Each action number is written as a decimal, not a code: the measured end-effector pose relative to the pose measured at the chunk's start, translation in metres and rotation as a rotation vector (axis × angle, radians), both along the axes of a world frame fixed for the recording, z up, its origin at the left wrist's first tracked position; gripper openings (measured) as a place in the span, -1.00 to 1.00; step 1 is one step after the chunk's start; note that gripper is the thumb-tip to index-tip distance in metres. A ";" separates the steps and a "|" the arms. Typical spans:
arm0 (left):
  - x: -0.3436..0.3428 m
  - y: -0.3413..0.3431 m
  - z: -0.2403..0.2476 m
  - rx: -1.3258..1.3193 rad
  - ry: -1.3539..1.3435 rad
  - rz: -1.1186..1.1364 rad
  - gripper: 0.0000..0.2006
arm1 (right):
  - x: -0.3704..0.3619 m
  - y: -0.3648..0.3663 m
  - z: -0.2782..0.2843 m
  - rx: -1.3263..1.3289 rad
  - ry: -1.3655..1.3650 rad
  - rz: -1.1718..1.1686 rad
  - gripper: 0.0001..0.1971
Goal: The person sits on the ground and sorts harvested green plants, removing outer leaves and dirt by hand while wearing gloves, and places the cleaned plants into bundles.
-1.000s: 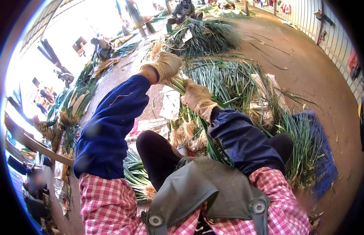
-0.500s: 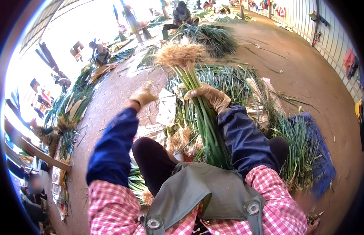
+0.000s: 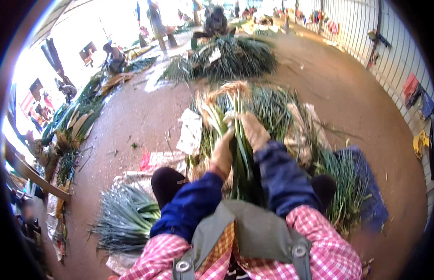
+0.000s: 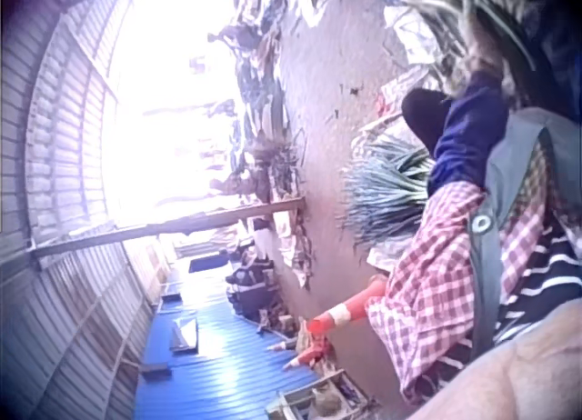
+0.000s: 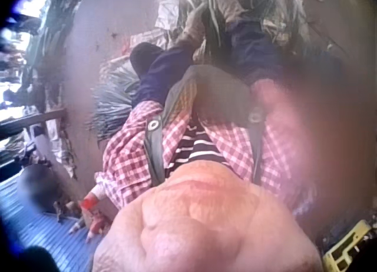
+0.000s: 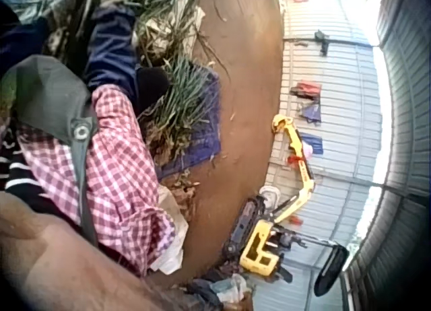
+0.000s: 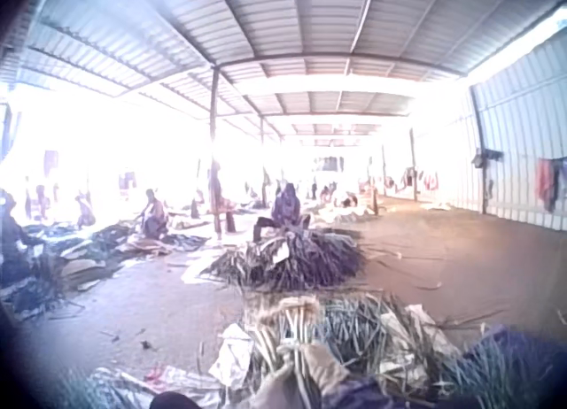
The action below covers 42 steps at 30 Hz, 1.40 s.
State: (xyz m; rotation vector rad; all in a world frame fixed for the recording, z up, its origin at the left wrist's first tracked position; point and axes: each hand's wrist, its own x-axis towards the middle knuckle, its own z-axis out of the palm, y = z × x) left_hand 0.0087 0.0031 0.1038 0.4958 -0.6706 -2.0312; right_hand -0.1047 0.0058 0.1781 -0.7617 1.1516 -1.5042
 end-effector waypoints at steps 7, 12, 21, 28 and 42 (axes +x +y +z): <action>0.011 0.005 -0.003 -0.010 -0.050 0.082 -0.76 | 0.012 -0.003 -0.010 -0.072 0.016 0.087 -0.74; 0.004 -0.003 0.016 -0.243 -0.249 0.039 -0.81 | -0.030 -0.030 -0.028 -0.253 0.077 0.021 -0.77; 0.019 -0.001 0.000 -0.106 -0.165 -0.133 -0.72 | -0.004 0.007 -0.010 -0.082 -0.323 0.145 -0.60; 0.028 0.005 0.018 -0.187 0.007 -0.298 -0.53 | 0.017 0.047 0.029 -0.150 -0.375 0.489 -0.28; 0.034 0.003 0.090 -0.720 -0.345 0.484 -0.75 | 0.004 0.051 0.051 -0.255 -0.008 0.261 -0.54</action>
